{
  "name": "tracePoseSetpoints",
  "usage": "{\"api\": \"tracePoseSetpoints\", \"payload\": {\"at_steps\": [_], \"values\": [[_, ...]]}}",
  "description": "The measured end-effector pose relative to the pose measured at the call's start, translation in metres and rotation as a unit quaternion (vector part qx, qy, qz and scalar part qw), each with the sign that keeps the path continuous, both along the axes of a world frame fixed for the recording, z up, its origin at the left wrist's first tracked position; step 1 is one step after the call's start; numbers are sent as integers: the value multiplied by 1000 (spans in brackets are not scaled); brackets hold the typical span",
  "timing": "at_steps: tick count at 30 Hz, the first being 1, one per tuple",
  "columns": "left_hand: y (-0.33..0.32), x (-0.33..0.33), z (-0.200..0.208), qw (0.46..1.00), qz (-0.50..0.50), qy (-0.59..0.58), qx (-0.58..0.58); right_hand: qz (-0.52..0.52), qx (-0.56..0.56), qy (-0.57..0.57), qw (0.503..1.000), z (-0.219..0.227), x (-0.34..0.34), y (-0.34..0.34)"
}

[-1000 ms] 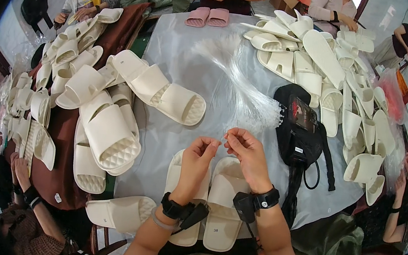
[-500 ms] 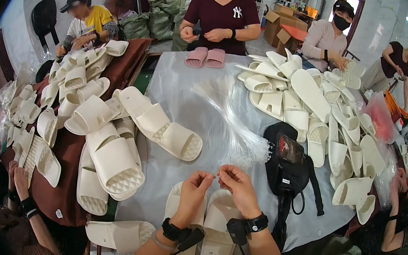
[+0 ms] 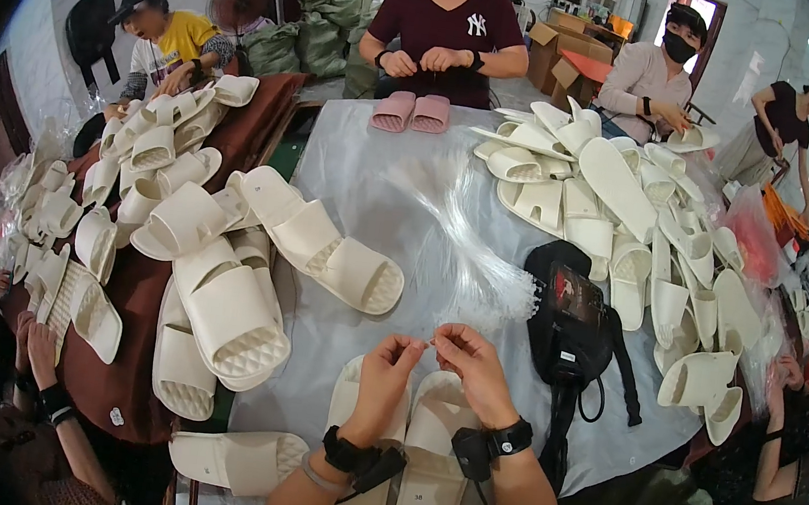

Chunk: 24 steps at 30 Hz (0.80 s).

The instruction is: Manually assembling and inspecting foam slide footwear components in a manufacturing facility.

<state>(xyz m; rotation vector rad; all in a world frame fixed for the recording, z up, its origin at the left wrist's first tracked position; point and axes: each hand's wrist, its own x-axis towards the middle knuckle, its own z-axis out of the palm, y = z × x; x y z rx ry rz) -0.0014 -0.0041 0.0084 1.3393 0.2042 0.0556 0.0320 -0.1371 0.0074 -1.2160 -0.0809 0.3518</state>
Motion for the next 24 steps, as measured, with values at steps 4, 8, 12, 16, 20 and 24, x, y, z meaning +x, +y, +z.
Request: {"api": "tracePoseSetpoints", "payload": {"at_steps": [4, 8, 12, 16, 20, 24], "values": [[-3, -1, 2, 1000, 1, 16, -19, -5, 1, 13, 1000, -2, 1, -2], [-3, -1, 7, 999, 8, 23, -29, -7, -7, -2, 1000, -3, 1, 0], [0, 0, 4, 1000, 9, 15, -9, 7, -19, -19, 1000, 1, 2, -1], [0, 1, 3, 999, 20, 19, 16, 11, -19, -6, 1000, -2, 1, 0], [-3, 1, 1, 1000, 17, 19, 12, 8, -23, -4, 1000, -5, 2, -2], [-1, 0, -1, 1000, 8, 4, 18, 12, -25, -8, 1000, 0, 0, -2]]}}
